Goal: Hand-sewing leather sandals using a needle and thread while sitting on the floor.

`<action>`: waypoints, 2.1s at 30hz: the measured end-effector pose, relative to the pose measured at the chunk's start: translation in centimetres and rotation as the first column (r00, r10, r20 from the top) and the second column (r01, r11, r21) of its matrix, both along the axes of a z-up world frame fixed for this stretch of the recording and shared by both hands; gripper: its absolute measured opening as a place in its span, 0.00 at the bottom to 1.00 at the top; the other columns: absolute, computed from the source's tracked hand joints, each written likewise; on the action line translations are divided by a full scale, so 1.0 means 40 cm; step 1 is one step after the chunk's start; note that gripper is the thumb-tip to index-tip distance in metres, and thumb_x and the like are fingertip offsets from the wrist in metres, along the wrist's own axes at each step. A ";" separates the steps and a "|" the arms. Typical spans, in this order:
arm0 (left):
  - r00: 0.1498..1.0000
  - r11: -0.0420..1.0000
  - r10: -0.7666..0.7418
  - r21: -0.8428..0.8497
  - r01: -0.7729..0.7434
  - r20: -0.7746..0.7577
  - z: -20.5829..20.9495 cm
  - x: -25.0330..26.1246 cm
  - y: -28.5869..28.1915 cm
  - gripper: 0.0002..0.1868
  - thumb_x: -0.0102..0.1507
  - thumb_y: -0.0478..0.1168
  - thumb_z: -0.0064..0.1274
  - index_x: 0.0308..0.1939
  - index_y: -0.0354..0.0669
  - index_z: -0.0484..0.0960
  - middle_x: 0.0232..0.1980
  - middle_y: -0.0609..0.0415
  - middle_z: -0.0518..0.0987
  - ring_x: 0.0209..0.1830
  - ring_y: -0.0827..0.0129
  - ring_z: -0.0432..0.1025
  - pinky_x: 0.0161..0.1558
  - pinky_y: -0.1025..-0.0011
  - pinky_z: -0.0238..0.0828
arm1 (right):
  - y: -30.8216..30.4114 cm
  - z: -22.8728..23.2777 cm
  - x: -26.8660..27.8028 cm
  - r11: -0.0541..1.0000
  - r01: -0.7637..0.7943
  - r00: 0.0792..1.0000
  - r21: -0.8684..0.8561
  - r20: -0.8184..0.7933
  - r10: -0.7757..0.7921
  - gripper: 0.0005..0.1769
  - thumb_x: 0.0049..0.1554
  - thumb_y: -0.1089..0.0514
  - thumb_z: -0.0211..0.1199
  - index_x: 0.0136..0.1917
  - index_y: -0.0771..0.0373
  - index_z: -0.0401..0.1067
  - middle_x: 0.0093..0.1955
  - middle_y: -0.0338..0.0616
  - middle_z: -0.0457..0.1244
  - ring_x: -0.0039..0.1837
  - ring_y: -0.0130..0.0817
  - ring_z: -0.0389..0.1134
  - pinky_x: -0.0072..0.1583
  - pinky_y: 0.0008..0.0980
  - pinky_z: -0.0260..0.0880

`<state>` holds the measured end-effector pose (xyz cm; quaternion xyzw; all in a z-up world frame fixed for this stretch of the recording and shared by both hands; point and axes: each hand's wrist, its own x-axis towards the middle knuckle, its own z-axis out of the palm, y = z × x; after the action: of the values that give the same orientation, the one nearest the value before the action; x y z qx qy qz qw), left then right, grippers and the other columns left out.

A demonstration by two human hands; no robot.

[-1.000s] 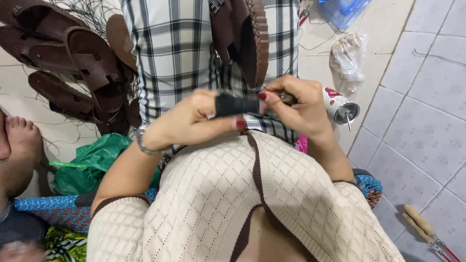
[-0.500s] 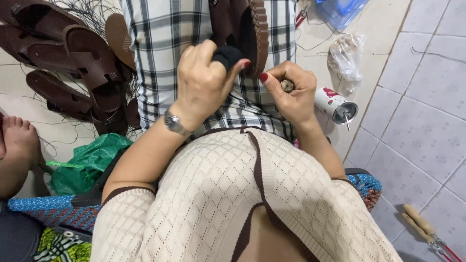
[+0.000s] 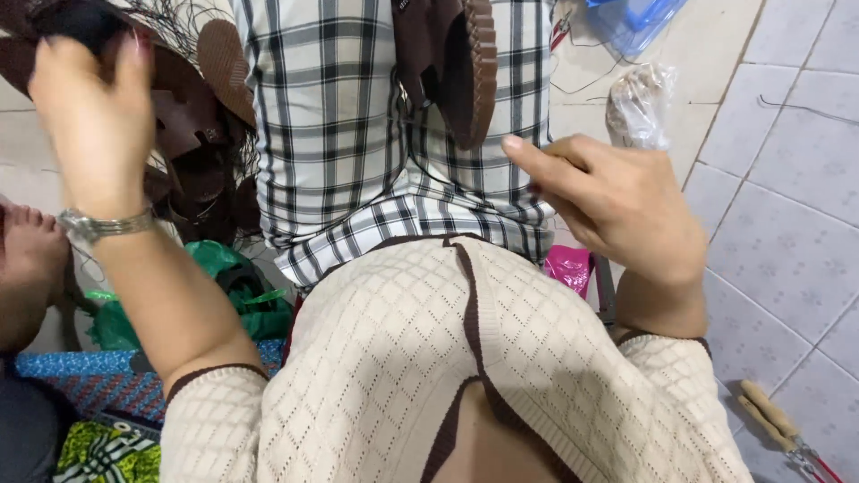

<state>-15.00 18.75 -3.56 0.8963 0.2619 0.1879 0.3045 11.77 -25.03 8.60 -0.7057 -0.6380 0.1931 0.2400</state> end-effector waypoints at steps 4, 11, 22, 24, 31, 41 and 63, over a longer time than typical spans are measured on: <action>0.767 0.885 0.156 0.434 0.172 -0.622 0.099 0.044 -0.082 0.25 0.71 0.45 0.72 0.58 0.25 0.83 0.70 0.27 0.63 0.68 0.38 0.53 0.58 0.38 0.47 | 0.033 -0.005 -0.009 0.981 0.125 0.929 -0.150 0.364 -0.063 0.29 0.71 0.66 0.60 0.80 0.45 0.61 0.35 0.35 0.55 0.32 0.27 0.52 0.30 0.29 0.49; 0.792 0.846 -0.516 -0.046 0.532 -0.325 0.224 0.323 -0.387 0.66 0.58 0.78 0.79 0.82 0.47 0.60 0.80 0.35 0.45 0.79 0.41 0.35 0.72 0.30 0.21 | 0.060 0.034 -0.014 0.955 0.157 0.866 -0.253 0.500 -0.010 0.39 0.64 0.69 0.61 0.81 0.38 0.61 0.34 0.31 0.55 0.31 0.22 0.49 0.27 0.24 0.48; 0.797 0.761 -0.604 0.316 0.566 0.026 0.032 0.364 -0.467 0.32 0.69 0.68 0.83 0.32 0.47 0.89 0.82 0.40 0.59 0.84 0.45 0.48 0.82 0.41 0.28 | 0.104 0.059 -0.060 0.892 0.257 0.763 -0.372 0.644 0.049 0.36 0.55 0.65 0.56 0.76 0.47 0.70 0.33 0.37 0.61 0.24 0.22 0.52 0.23 0.24 0.50; 0.794 0.752 -0.608 0.319 0.577 -0.001 0.033 0.360 -0.462 0.29 0.66 0.67 0.84 0.31 0.50 0.89 0.83 0.41 0.58 0.85 0.46 0.47 0.82 0.42 0.28 | 0.092 0.041 -0.042 0.916 0.231 0.772 -0.327 0.635 0.032 0.36 0.54 0.66 0.58 0.75 0.49 0.71 0.33 0.37 0.61 0.24 0.20 0.51 0.23 0.22 0.49; 0.781 0.754 -0.620 0.332 0.567 0.074 0.049 0.361 -0.453 0.42 0.81 0.76 0.57 0.37 0.40 0.90 0.83 0.38 0.57 0.85 0.47 0.48 0.84 0.44 0.29 | 0.034 0.009 0.011 0.967 0.107 0.946 -0.231 0.322 -0.028 0.31 0.64 0.65 0.63 0.78 0.51 0.65 0.41 0.40 0.64 0.33 0.30 0.59 0.28 0.30 0.59; 0.762 0.751 -0.639 0.304 0.586 0.109 0.026 0.368 -0.433 0.46 0.78 0.72 0.40 0.23 0.35 0.79 0.78 0.35 0.63 0.81 0.44 0.53 0.81 0.46 0.39 | 0.088 -0.030 0.020 0.999 0.027 0.957 -0.027 0.290 -0.018 0.27 0.58 0.71 0.64 0.69 0.58 0.73 0.42 0.43 0.68 0.35 0.32 0.66 0.30 0.30 0.67; 0.952 0.315 -0.196 -0.904 0.288 0.235 0.254 0.274 -0.516 0.11 0.67 0.32 0.57 0.53 0.37 0.83 0.26 0.52 0.80 0.22 0.80 0.66 0.26 0.83 0.64 | 0.051 -0.060 -0.068 0.964 0.266 0.870 0.016 0.426 -0.247 0.12 0.62 0.60 0.58 0.58 0.52 0.72 0.46 0.29 0.64 0.43 0.27 0.70 0.46 0.23 0.70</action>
<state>-4.05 -1.89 6.58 0.5848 0.1722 -0.0049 0.7926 9.06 -22.98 6.21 -0.8140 -0.5713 0.0152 0.1039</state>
